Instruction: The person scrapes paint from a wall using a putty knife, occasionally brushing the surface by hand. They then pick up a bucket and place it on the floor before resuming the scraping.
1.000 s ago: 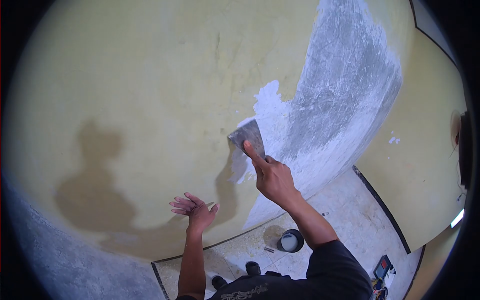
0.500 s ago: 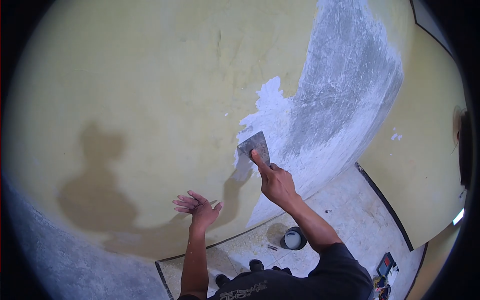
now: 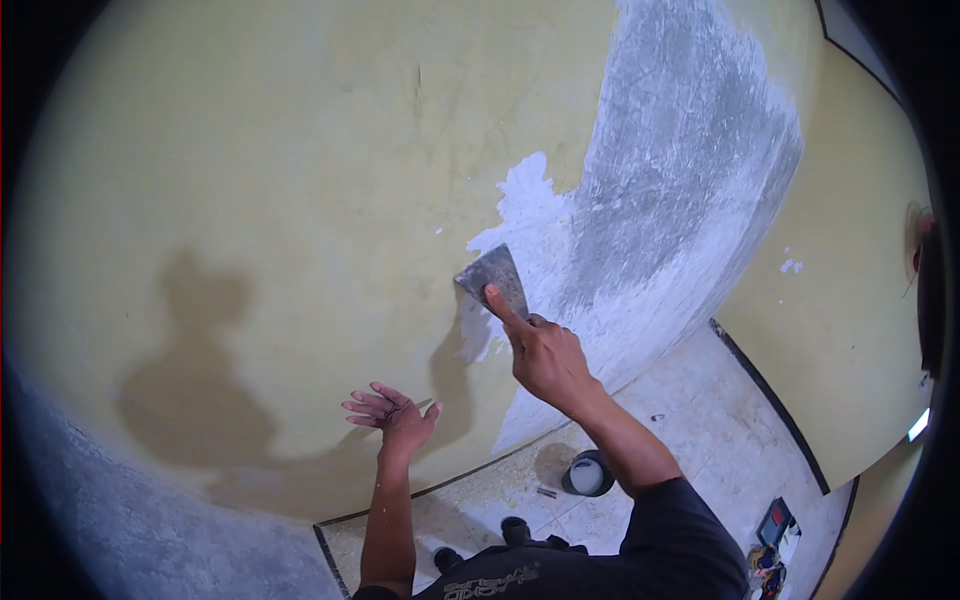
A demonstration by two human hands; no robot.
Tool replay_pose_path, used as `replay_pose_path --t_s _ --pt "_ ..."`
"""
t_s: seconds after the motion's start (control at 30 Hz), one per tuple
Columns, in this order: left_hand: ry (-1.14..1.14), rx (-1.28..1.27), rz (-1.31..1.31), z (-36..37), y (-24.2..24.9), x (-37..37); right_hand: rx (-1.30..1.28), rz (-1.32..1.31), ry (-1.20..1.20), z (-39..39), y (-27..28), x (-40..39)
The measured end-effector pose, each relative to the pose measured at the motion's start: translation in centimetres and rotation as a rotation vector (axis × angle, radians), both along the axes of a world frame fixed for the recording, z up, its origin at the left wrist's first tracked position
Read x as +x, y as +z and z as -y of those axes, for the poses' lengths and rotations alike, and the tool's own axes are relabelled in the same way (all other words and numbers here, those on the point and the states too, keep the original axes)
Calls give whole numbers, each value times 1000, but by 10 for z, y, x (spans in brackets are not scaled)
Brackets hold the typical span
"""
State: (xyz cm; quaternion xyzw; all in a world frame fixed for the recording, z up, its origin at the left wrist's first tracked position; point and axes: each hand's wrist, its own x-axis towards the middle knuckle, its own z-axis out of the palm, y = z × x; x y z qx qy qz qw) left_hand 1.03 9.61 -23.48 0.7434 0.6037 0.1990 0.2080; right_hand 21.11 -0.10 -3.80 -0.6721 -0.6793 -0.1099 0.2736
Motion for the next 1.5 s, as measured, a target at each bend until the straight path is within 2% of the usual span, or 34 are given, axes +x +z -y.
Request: replay_pose_path --t_s 0.03,0.17,0.27,0.37,0.43,0.5,0.57,0.6,0.63,0.67,0.73,0.8,0.87,0.9,0.97,1.03,1.1,1.17,1.23,1.27,1.3,1.37,1.43,1.47,1.5 --pt "-25 -69 3 2 5 -6 -2 -16 -2 -1 -7 -1" --pt "-28 -65 -11 5 6 -5 50 -44 42 -11 4 -5" --pt "1 -11 -36 4 7 -5 49 -80 17 -8 8 -6" --pt "-51 32 10 17 4 -13 -39 -1 36 -7 -6 9" --pt "33 267 27 28 6 -5 98 -70 88 -18 0 -1" --pt "44 335 54 41 21 7 108 -147 81 -15 8 -10" --pt "60 415 78 44 45 15 320 -340 288 -16 5 -8" --pt "21 596 9 42 54 16 331 -425 292 -6 -3 -4" --pt "-17 773 -64 41 64 18 216 -538 231 10 -10 3" --pt "6 772 -76 39 76 21 90 -646 169 29 -21 11" --pt "-57 917 -116 30 106 32 125 -750 219 50 -76 39" --pt "-39 965 -127 18 137 48 -125 -986 201 77 -124 69" --pt "-33 1009 -147 1 166 67 -271 -1282 119 104 -154 87" --pt "-65 1059 -114 -8 179 79 -287 -1288 138 117 -161 93" --pt "-82 1096 -99 -10 192 101 -393 -1468 29 142 -171 104" --pt "-464 811 -390 -4 199 128 -407 -1468 49 152 -190 115" --pt "-797 1038 -668 4 189 146 -421 -1467 65 157 -201 120" --pt "-733 1045 -584 6 185 149 -390 -1419 117 157 -204 126" --pt "-291 1301 -112 -6 189 142 -388 -1426 187 151 -205 136" --pt "46 1293 -146 -15 184 140 -408 -1449 239 148 -207 139" --pt "40 1277 -161 -17 167 137 -442 -1477 282 151 -211 140" --pt "-340 935 -601 -16 119 132 -474 -1479 296 152 -209 140" --pt "-921 666 -452 -9 18 102 -558 -1428 346 151 -205 138" --pt "-973 411 -502 21 -2 84 -586 -1290 366 152 -212 141" --pt "-848 23 -607 38 -28 61 -643 -1268 363 156 -212 142"
